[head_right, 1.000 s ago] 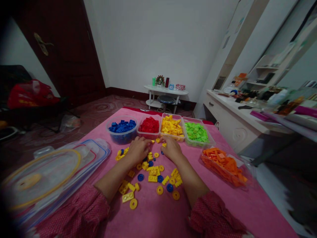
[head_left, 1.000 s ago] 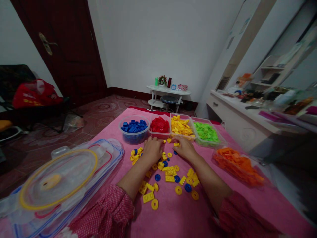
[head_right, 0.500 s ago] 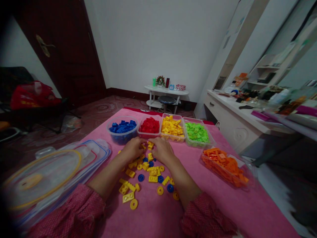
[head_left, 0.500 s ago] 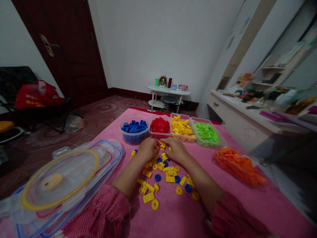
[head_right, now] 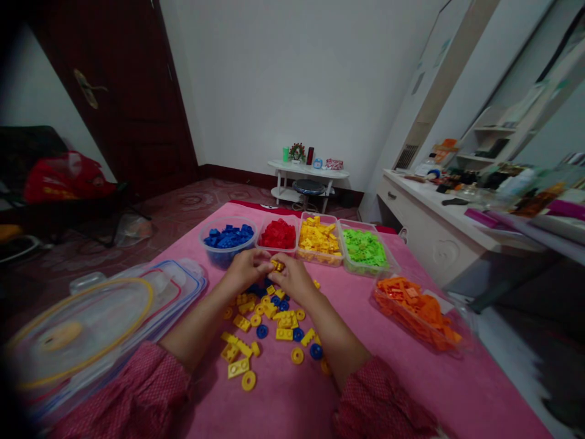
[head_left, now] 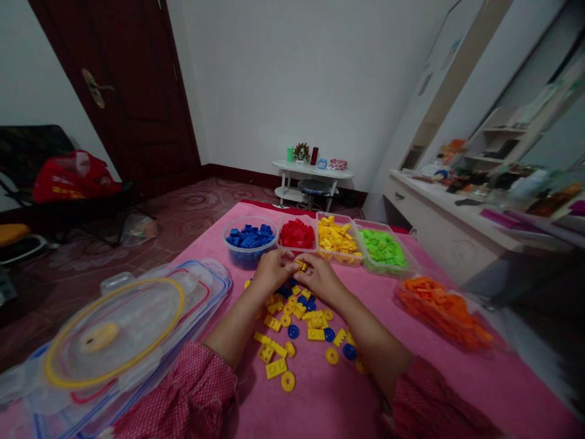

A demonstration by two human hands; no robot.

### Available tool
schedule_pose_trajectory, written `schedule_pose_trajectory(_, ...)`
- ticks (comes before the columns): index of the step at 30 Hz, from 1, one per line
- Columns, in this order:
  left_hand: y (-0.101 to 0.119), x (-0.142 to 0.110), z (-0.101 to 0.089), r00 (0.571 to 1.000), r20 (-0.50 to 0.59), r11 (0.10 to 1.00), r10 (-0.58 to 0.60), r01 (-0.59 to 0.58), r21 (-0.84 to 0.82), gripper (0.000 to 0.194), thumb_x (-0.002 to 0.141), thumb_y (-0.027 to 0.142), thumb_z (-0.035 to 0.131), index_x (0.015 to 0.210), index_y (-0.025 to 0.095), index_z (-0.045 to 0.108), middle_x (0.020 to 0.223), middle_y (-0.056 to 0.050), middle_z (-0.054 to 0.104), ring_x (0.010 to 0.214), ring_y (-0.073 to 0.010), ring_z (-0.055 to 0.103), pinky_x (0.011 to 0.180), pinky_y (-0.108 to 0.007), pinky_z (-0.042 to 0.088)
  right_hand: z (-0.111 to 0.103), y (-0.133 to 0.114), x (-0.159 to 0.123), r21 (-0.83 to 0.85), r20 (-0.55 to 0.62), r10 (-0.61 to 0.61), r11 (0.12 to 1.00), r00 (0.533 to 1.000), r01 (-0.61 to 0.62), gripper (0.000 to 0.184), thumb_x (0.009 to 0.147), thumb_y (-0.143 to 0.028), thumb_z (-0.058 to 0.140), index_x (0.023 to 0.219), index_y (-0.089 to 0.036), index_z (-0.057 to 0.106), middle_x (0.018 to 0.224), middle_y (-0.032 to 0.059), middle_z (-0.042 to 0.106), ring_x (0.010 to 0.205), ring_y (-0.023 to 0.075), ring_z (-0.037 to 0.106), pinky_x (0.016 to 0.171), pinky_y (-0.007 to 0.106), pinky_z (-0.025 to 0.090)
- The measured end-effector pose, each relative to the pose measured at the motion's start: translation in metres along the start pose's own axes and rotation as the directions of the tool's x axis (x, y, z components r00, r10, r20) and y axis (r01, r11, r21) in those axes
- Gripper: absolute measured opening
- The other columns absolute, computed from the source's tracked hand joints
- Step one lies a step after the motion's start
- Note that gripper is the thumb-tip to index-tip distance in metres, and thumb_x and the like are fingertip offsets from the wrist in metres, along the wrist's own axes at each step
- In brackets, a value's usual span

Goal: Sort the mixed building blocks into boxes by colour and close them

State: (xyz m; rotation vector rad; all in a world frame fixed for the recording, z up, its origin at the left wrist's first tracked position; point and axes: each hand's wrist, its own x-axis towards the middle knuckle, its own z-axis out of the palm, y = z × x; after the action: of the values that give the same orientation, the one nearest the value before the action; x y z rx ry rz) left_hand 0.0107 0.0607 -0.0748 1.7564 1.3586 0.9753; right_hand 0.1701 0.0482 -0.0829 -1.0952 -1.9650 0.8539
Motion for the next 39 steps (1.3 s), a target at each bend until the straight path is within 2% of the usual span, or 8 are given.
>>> schedule_pose_trajectory(5,0.013,0.006,-0.012,0.994,-0.086,0.942,0.068,-0.093,-0.321,0.027,0.079,0.037,0.058,0.09,0.012,0.064,0.067,-0.005,0.069,0.058,-0.0138,0.062,0.054,-0.021,0.045,-0.049,-0.003,0.012,0.128,-0.26,0.072,0.991,0.963,-0.04,0.028,0.07,-0.03,0.066,0.095,-0.02,0.057,0.081,0.0,0.06,0.067,0.0139,0.056,0.059,0.025,0.044)
schedule_pose_trajectory(12,0.022,0.008,-0.036,0.945,-0.315,0.928,0.088,-0.193,-0.32,0.025,0.078,0.037,0.057,0.079,0.012,0.064,0.064,-0.002,0.066,0.053,-0.0117,0.059,0.051,-0.02,0.042,-0.106,-0.003,0.027,-0.567,-0.474,0.031,0.755,0.88,-0.331,0.036,0.066,-0.029,0.074,0.099,-0.02,0.064,0.093,0.0096,0.06,0.089,0.0276,0.057,0.078,0.041,0.043)
schedule_pose_trajectory(15,0.025,0.006,-0.041,0.92,-0.377,0.938,0.107,-0.22,-0.269,0.024,0.078,0.035,0.057,0.077,0.013,0.064,0.064,-0.002,0.066,0.055,-0.0118,0.059,0.053,-0.02,0.043,-0.069,-0.024,0.02,-0.657,-0.401,-0.057,0.714,0.914,-0.244,0.021,0.077,-0.03,0.063,0.096,-0.021,0.065,0.101,0.0113,0.058,0.097,0.027,0.054,0.082,0.04,0.041)
schedule_pose_trajectory(18,0.027,0.004,-0.044,0.895,-0.423,0.946,0.143,-0.25,-0.208,0.023,0.079,0.033,0.055,0.076,0.013,0.066,0.066,-0.003,0.066,0.059,-0.0119,0.059,0.057,-0.021,0.044,-0.005,-0.048,0.012,-0.663,-0.02,-0.164,0.74,0.986,0.11,0.019,0.08,-0.029,0.06,0.096,-0.022,0.065,0.097,0.0064,0.062,0.095,0.0222,0.054,0.085,0.037,0.039)
schedule_pose_trajectory(21,0.029,0.002,-0.046,0.885,-0.437,0.944,0.159,-0.266,-0.195,0.024,0.08,0.033,0.054,0.077,0.013,0.066,0.067,-0.002,0.066,0.06,-0.012,0.059,0.059,-0.021,0.045,0.055,-0.058,0.005,-0.553,0.244,-0.23,0.765,0.942,0.33,0.043,0.069,-0.039,0.069,0.107,-0.02,0.062,0.116,0.0092,0.058,0.105,0.0255,0.05,0.09,0.038,0.038)
schedule_pose_trajectory(26,0.029,0.002,-0.043,0.887,-0.424,0.955,0.181,-0.261,-0.138,0.023,0.08,0.033,0.054,0.078,0.014,0.066,0.066,-0.002,0.066,0.06,-0.0124,0.059,0.058,-0.021,0.044,0.09,-0.055,-0.005,-0.518,0.289,-0.217,0.783,0.932,0.343,0.038,0.071,-0.035,0.067,0.106,-0.021,0.063,0.116,0.0095,0.057,0.105,0.0252,0.051,0.085,0.035,0.04)
schedule_pose_trajectory(33,0.019,0.006,-0.034,0.923,-0.325,0.973,0.208,-0.228,-0.023,0.023,0.081,0.031,0.05,0.08,0.015,0.067,0.068,-0.002,0.068,0.06,-0.0129,0.06,0.057,-0.021,0.043,0.024,-0.038,-0.023,-0.564,0.183,-0.105,0.803,0.978,0.191,0.012,0.079,-0.021,0.059,0.087,-0.019,0.068,0.092,0.0065,0.064,0.087,0.019,0.058,0.077,0.03,0.042)
schedule_pose_trajectory(39,0.01,0.001,-0.027,0.969,0.105,0.955,0.223,-0.239,0.177,0.017,0.072,0.024,0.059,0.077,0.015,0.072,0.066,-0.004,0.068,0.058,-0.0137,0.059,0.053,-0.021,0.038,-0.037,-0.017,-0.043,-0.367,-0.024,-0.01,0.93,1.0,0.0,0.012,0.08,-0.021,0.057,0.081,-0.02,0.069,0.095,0.0051,0.068,0.091,0.0189,0.061,0.085,0.032,0.043)
